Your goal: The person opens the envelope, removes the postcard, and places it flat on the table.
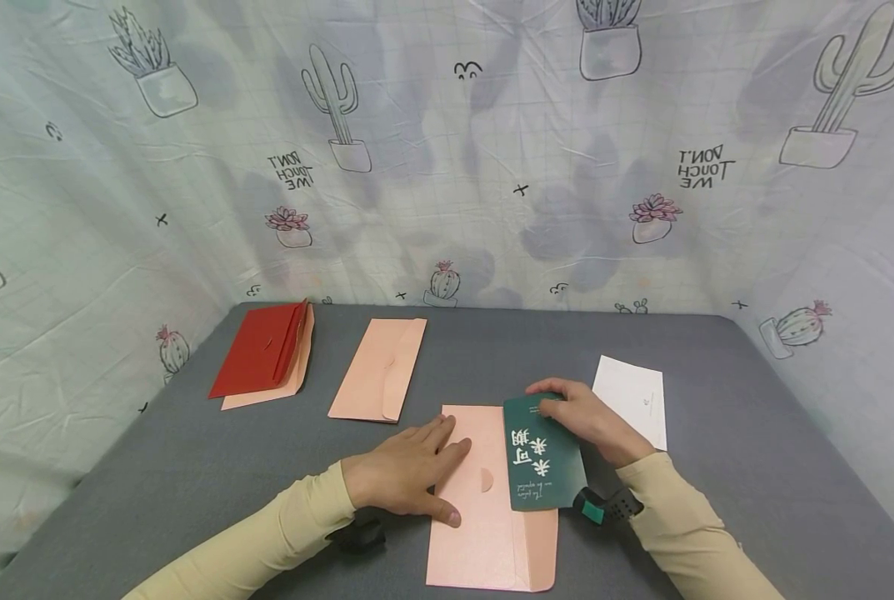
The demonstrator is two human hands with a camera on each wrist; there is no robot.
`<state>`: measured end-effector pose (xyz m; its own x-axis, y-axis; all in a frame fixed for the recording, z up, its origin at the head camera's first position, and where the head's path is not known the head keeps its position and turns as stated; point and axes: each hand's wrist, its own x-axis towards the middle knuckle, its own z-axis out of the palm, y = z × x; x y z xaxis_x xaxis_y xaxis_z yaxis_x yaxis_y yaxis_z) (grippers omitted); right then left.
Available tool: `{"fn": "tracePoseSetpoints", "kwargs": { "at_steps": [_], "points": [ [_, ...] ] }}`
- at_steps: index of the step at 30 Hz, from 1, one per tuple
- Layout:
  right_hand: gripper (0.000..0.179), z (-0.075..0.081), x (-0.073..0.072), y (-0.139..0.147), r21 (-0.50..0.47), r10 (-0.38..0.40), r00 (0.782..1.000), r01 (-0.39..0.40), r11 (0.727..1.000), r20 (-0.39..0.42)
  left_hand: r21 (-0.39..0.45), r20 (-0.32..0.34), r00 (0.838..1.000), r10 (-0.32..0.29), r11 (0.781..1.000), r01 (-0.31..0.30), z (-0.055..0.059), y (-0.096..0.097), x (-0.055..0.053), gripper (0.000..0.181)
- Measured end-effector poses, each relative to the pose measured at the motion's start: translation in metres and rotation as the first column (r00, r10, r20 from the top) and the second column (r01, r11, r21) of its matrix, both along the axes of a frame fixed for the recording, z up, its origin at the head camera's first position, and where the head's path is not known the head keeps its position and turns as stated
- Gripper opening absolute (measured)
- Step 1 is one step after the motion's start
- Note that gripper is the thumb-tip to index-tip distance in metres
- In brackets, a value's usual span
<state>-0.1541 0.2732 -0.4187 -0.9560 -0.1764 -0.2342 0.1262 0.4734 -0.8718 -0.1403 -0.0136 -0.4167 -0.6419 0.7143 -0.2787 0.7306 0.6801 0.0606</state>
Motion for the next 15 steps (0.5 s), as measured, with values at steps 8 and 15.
{"fn": "tracePoseSetpoints", "kwargs": {
  "at_steps": [8,15],
  "points": [
    [0.043,-0.0010,0.0008,0.0000,0.008,-0.024,0.999,0.025,1.000,-0.024,-0.007,-0.002,1.000,-0.001,1.000,0.001,-0.0007,-0.0005,-0.0007,0.098],
    [0.037,-0.0007,0.0010,-0.0024,-0.007,-0.024,0.999,0.024,1.000,-0.040,-0.001,0.007,1.000,0.008,1.000,-0.008,-0.0009,-0.0005,-0.0003,0.098]
  ]
}}
